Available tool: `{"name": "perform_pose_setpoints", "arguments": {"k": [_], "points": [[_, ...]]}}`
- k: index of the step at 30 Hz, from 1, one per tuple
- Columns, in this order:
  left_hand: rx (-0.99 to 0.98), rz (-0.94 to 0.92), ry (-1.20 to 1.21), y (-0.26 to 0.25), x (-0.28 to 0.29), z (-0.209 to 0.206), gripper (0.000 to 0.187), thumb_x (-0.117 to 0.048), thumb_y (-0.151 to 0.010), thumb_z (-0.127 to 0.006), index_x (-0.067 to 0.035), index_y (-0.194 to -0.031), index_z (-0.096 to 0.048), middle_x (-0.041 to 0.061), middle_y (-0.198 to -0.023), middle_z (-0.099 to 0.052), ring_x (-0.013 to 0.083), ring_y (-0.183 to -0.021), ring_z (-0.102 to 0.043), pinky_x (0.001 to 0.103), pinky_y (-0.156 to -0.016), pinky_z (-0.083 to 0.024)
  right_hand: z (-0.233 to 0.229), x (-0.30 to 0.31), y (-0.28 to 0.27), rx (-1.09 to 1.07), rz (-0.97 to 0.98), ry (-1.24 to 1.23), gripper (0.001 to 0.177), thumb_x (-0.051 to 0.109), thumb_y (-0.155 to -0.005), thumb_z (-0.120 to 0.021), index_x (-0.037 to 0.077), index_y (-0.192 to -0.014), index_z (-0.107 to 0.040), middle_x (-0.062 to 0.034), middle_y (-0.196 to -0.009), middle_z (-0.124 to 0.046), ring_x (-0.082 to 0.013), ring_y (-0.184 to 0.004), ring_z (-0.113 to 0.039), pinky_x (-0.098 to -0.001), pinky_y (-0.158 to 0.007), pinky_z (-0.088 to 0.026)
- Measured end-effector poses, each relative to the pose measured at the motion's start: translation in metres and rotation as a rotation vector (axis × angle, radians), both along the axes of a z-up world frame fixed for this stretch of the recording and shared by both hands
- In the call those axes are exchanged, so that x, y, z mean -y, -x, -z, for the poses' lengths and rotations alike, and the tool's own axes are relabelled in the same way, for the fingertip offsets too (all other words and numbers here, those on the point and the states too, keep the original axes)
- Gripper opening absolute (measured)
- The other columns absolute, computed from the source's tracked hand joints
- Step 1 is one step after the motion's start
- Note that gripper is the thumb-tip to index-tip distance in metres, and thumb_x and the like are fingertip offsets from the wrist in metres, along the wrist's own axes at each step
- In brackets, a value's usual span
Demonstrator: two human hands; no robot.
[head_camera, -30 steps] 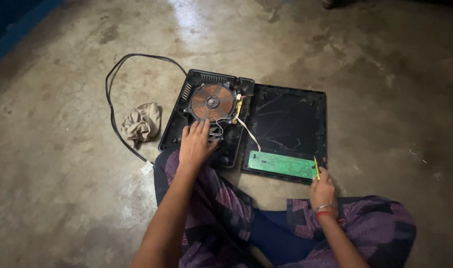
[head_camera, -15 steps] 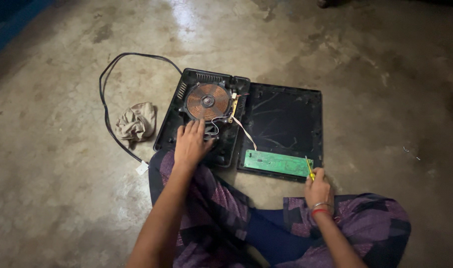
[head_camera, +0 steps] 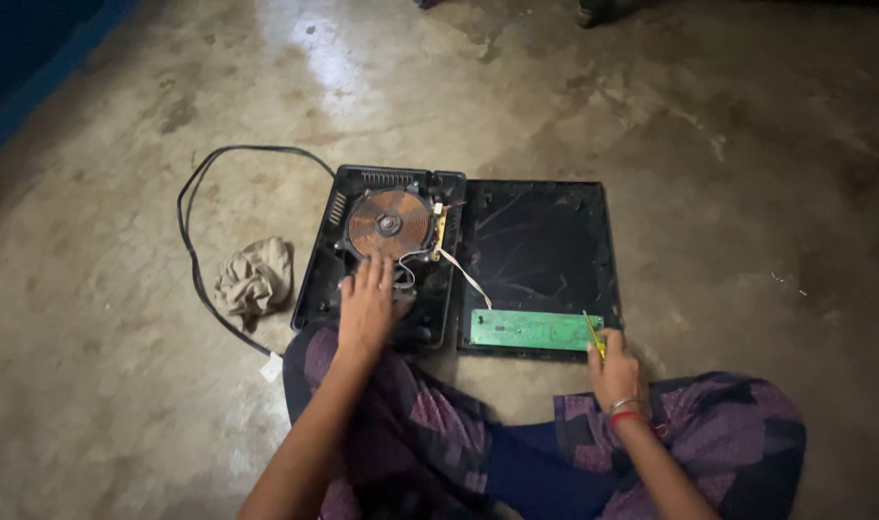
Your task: The person uses a screwdriver to tighten screws on a green circuit board attached to the casing of a disassembled appliance. They repeatedly adjust the board and secure it with screws.
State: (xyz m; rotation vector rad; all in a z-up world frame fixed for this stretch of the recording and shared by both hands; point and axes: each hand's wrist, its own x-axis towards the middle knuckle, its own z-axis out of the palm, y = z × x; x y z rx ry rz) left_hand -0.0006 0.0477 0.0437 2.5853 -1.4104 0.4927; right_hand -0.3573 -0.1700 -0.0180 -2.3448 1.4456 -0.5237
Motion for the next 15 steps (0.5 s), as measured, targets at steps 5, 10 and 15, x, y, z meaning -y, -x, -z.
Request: {"name": "perform_pose_setpoints", "arguments": {"k": [5, 10, 15], "points": [[-0.093, 0.232, -0.008, 0.01, 0.011, 0.007, 0.088, -0.049, -0.081, -0.074, -0.008, -0.151, -0.039, 0.013, -0.159, -0.037, 0.0312, -0.144, -0.039, 0.053, -0.111, -0.035, 0.025, 0.009, 0.003, 0.129, -0.054, -0.003, 0.028, 0.026, -0.09, -0.067, 0.018, -0.116, -0.059, -0.0209, -0.101, -0.072, -0.0444, -0.088, -0.071, -0.0543, -0.071, -0.055], [-0.199, 0.303, 0.121, 0.037, 0.039, 0.032, 0.091, -0.049, -0.081, -0.077, -0.006, -0.152, -0.039, 0.015, -0.161, -0.036, 0.0337, -0.144, -0.037, 0.055, -0.11, -0.035, 0.03, 0.011, 0.003, 0.109, -0.007, 0.077, 0.031, 0.026, -0.089, -0.071, 0.017, -0.116, -0.06, -0.0206, -0.098, -0.072, -0.044, -0.088, -0.07, -0.0531, -0.074, -0.055], [-0.367, 0.404, 0.05, 0.068, 0.062, 0.056, 0.094, -0.051, -0.078, -0.079, -0.009, -0.152, -0.04, 0.011, -0.161, -0.036, 0.0324, -0.147, -0.034, 0.058, -0.112, -0.03, 0.032, 0.008, 0.0, 0.087, -0.027, -0.007, 0.026, 0.028, -0.092, -0.071, 0.017, -0.113, -0.062, -0.0193, -0.096, -0.073, -0.0416, -0.09, -0.071, -0.051, -0.073, -0.055]]}}
